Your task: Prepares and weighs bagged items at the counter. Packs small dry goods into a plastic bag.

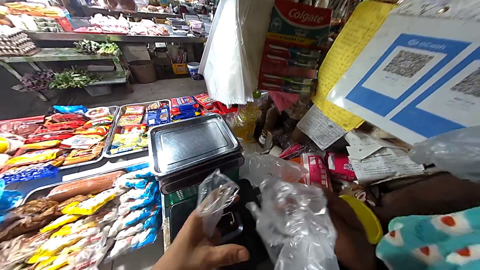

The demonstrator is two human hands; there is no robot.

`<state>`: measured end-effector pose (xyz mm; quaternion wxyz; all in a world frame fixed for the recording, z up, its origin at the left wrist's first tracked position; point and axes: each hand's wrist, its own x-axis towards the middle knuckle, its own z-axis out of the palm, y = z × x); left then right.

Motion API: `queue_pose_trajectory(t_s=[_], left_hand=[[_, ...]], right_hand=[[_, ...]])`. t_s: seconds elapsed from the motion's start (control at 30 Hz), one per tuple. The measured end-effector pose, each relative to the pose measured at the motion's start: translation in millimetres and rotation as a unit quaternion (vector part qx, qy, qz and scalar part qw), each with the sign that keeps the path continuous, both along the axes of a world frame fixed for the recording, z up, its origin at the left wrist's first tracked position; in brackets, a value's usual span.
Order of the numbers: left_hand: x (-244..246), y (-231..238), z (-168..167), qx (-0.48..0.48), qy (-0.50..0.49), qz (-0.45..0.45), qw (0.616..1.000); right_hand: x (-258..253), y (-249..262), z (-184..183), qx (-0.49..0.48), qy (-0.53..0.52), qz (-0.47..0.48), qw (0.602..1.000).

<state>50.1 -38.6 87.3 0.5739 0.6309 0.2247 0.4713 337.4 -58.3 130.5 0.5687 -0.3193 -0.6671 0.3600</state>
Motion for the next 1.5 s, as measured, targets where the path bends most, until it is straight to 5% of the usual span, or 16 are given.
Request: queue_pose_trajectory(t_s=[0.13,0.3,0.6,0.7,0.83,0.93,1.1,1.37,1.5], left_hand=[[5.2,-15.1,4.5,0.002,-0.001,-0.033,0.999],[-44.0,-23.4,5.9,-0.068,0.050,0.077,0.993],[-116.3,-34.9,8.2,-0.127,0.045,0.308,0.942],[-144.8,-27.2,5.6,-0.112,0.062,0.350,0.928],[-189.7,-8.0,-4.6,-0.133,0.222,0.235,0.937],[-207.1,13.8,-12.5,-0.137,0.262,0.262,0.919],[-227.5,76.9,-25.8,-0.208,0.107,0.303,0.924],[-241.1,172.9,-51.8,-0.167,0.238,0.389,0.874],[-231.0,191.1,-61.4,-0.168,0.282,0.351,0.877]], right_hand=[[-40.0,9.6,-12.7,-0.058,0.033,0.006,0.998],[-17.7,25.9,-39.1,-0.135,0.136,-0.090,0.977],[-14.7,47.1,-55.2,-0.117,0.191,0.069,0.972],[-35.3,63.8,-54.0,-0.057,0.052,0.088,0.993],[-79.2,98.8,-42.7,-0.014,-0.163,-0.018,0.986],[-103.5,143.4,-38.0,-0.046,-0.177,0.019,0.983],[-143.4,223.3,-47.0,-0.171,-0.202,0.045,0.963],[-151.0,308.1,-91.6,-0.176,-0.414,-0.012,0.893],[-140.0,323.3,-104.0,-0.172,-0.450,-0.044,0.875]])
